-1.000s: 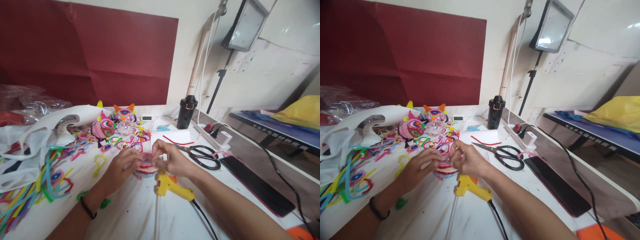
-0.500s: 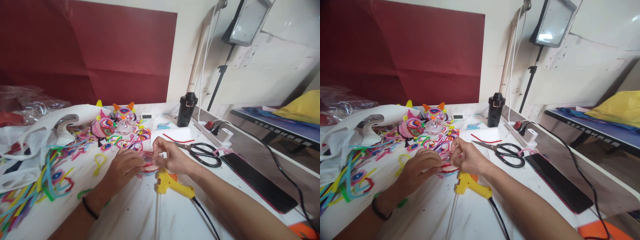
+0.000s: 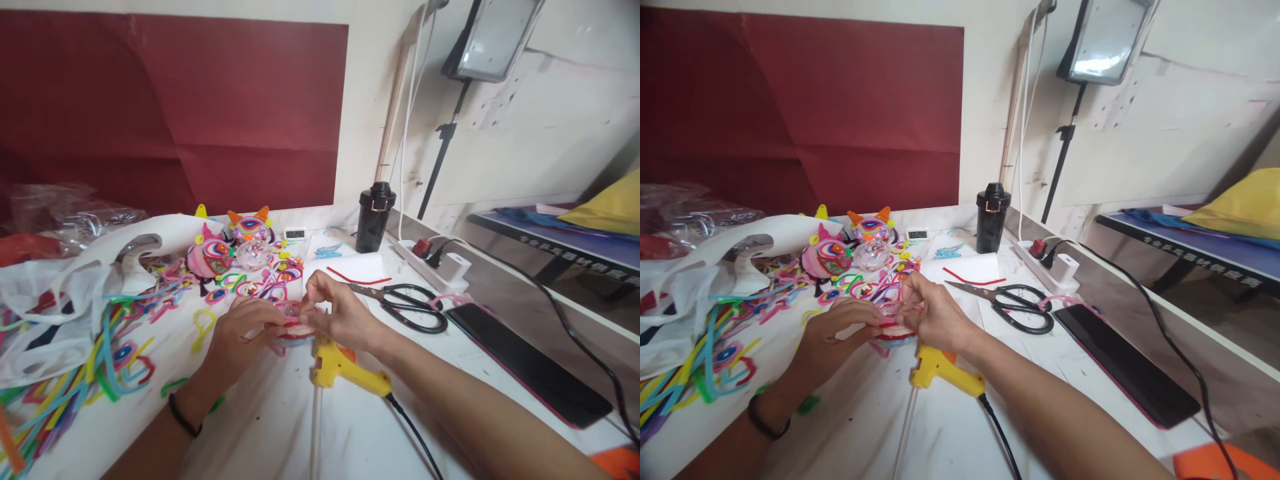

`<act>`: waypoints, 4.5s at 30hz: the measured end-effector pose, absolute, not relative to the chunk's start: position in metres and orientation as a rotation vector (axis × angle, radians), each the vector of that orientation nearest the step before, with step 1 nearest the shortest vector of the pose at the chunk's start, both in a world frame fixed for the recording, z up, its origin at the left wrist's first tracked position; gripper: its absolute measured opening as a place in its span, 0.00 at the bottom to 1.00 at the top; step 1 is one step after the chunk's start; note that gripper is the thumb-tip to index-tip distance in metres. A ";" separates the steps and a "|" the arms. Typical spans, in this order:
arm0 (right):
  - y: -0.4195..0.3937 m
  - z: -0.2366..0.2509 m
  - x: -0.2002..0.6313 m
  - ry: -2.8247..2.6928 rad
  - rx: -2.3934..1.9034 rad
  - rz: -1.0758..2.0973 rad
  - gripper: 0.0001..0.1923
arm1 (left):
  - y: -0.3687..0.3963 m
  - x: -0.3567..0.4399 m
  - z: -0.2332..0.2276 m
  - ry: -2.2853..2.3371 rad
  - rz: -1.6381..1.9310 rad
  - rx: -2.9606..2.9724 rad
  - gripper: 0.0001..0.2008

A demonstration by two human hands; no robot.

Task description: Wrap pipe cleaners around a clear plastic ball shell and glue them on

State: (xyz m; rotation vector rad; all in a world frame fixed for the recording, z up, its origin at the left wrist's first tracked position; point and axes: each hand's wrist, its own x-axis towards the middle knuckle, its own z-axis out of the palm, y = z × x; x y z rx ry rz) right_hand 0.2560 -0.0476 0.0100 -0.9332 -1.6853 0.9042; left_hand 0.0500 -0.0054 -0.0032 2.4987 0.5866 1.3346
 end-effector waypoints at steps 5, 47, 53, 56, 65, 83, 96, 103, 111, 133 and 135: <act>-0.046 0.010 0.257 -1.679 -0.892 0.877 0.14 | -0.013 0.051 0.005 0.739 1.269 2.428 0.03; -0.045 0.014 0.261 -1.978 -0.752 -0.200 0.11 | -0.007 0.070 0.035 0.854 0.976 2.338 0.09; -0.046 0.011 0.262 -1.958 -0.795 -0.112 0.12 | -0.008 0.070 0.027 0.893 1.031 2.345 0.08; -0.046 0.010 0.261 -1.917 -0.788 -0.066 0.12 | -0.011 0.071 0.025 0.911 1.049 2.355 0.09; -0.048 0.012 0.258 -1.868 -0.825 0.041 0.14 | -0.015 0.074 0.020 0.982 1.054 2.305 0.09; -0.037 -0.009 0.243 -1.867 -0.916 0.201 0.13 | -0.010 0.070 0.004 1.072 0.858 2.101 0.09; -0.036 -0.019 0.243 -1.724 -1.133 0.673 0.15 | -0.007 0.075 -0.016 1.117 1.009 2.158 0.07; -0.037 -0.011 0.247 -1.806 -1.185 0.669 0.17 | -0.010 0.078 -0.017 1.125 1.054 2.189 0.07; -0.037 -0.010 0.249 -1.853 -1.175 0.612 0.15 | -0.013 0.077 -0.017 1.107 1.035 2.211 0.08; -0.054 0.042 0.274 -2.354 -1.277 0.007 0.08 | 0.006 0.070 -0.009 1.167 1.067 1.661 0.04; -0.062 0.044 0.271 -2.477 -1.312 0.069 0.07 | 0.006 0.070 -0.008 1.177 1.063 1.618 0.04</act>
